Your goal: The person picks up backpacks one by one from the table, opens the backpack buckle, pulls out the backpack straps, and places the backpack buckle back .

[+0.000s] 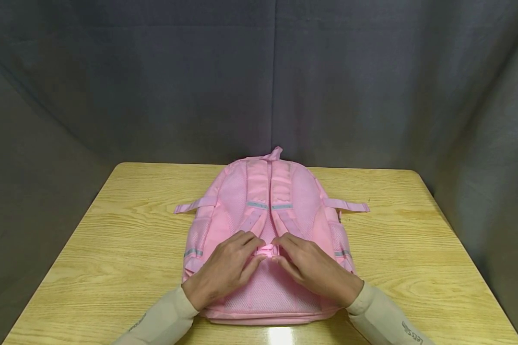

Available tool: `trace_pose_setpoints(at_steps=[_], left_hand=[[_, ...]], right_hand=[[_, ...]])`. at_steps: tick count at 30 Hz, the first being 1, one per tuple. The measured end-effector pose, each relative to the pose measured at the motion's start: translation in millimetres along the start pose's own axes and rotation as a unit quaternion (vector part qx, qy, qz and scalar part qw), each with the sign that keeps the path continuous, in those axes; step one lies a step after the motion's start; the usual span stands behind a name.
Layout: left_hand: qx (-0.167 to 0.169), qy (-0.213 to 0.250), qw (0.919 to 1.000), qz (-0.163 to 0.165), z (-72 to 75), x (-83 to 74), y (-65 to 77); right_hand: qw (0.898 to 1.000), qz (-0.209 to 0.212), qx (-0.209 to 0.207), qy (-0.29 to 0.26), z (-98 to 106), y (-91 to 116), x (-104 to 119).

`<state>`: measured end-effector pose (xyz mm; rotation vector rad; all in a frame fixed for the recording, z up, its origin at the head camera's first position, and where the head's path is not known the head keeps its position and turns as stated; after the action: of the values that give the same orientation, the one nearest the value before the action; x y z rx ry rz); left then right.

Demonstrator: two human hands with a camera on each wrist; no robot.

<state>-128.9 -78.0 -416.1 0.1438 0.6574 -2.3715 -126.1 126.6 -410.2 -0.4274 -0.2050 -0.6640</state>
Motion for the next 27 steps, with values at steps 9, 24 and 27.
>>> trace_pose_setpoints(at_steps=[9, 24, 27], left_hand=[[-0.002, -0.005, 1.0, 0.0, -0.6, 0.5, -0.2], [0.005, -0.001, 0.9997, 0.024, 0.5, 5.2, 4.5], [-0.002, 0.004, 0.9997, 0.026, 0.4, 5.5, 5.0]], right_hand=[[1.0, -0.002, 0.004, 0.001, 0.5, 0.3, -0.6], [1.0, -0.019, 0.004, -0.006, 3.1, 2.8, -2.7], [1.0, -0.02, 0.003, -0.006, 2.9, 2.9, -3.1]])
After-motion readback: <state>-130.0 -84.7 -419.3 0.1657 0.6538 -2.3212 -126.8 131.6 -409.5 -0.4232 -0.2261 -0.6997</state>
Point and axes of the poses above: each hand's wrist, its own y-axis away from the middle knuckle, its own z-axis out of the back of the hand, x = y × z, the point moved 2 cm from there along -y, towards the middle knuckle, and after that the axes turned 6 degrees about x, right-handed, at the moved point
